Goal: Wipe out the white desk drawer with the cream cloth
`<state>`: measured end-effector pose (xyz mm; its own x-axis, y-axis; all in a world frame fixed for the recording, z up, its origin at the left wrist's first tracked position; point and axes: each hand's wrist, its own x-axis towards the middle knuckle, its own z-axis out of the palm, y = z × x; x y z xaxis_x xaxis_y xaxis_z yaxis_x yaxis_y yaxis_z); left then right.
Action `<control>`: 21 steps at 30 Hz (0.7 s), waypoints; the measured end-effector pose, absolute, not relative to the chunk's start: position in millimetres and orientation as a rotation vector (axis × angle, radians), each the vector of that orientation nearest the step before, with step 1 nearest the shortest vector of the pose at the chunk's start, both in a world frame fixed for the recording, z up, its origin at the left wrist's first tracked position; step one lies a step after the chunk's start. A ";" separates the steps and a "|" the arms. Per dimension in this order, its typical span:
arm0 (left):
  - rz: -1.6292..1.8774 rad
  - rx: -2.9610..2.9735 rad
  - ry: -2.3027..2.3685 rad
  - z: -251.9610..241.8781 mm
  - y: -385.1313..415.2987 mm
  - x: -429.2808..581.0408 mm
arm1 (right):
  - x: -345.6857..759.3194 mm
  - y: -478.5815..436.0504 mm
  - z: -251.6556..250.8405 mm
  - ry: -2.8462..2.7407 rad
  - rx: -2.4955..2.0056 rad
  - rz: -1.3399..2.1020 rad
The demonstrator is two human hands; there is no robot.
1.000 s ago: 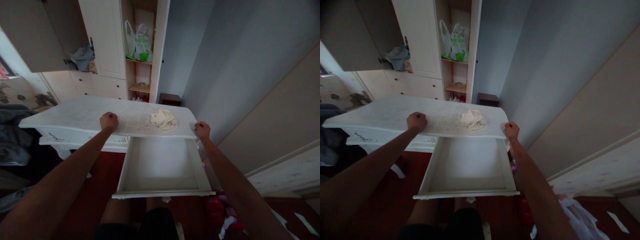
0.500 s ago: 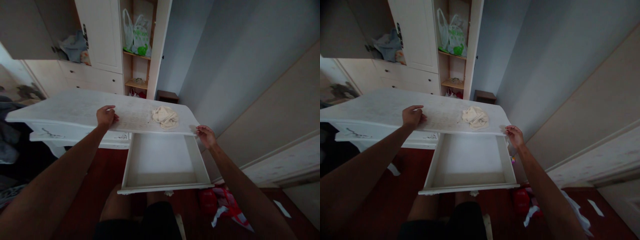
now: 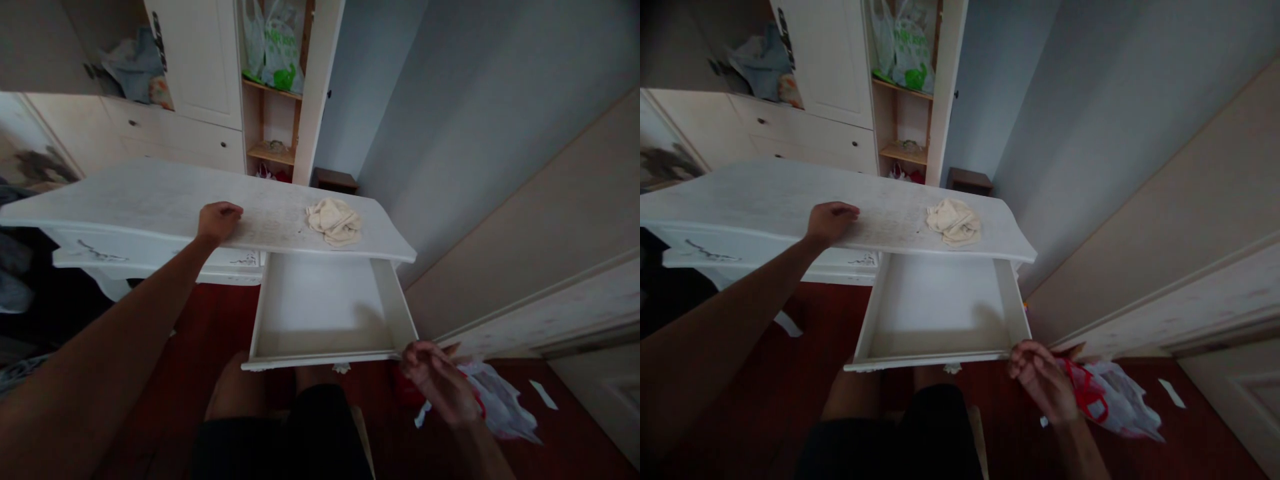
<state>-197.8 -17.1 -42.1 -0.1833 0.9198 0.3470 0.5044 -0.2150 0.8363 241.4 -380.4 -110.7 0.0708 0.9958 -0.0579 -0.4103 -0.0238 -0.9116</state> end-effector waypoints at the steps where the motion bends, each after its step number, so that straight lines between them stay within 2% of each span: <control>1: 1.353 1.710 1.659 -41.1 -18.4 -197.2 | 232.6 -391.2 -119.0 -0.802 -1.003 1.427; 5: 1.309 1.749 1.738 -35.3 -22.0 -195.7 | 190.3 -410.0 -158.2 -0.692 -1.184 1.725; 10: 1.351 1.702 1.762 -30.6 -27.3 -192.3 | 144.8 -395.6 -196.5 -0.596 -1.089 1.916; 21: 1.294 1.795 1.889 -28.0 -33.5 -181.7 | 124.9 -378.4 -214.5 -0.496 -0.786 2.015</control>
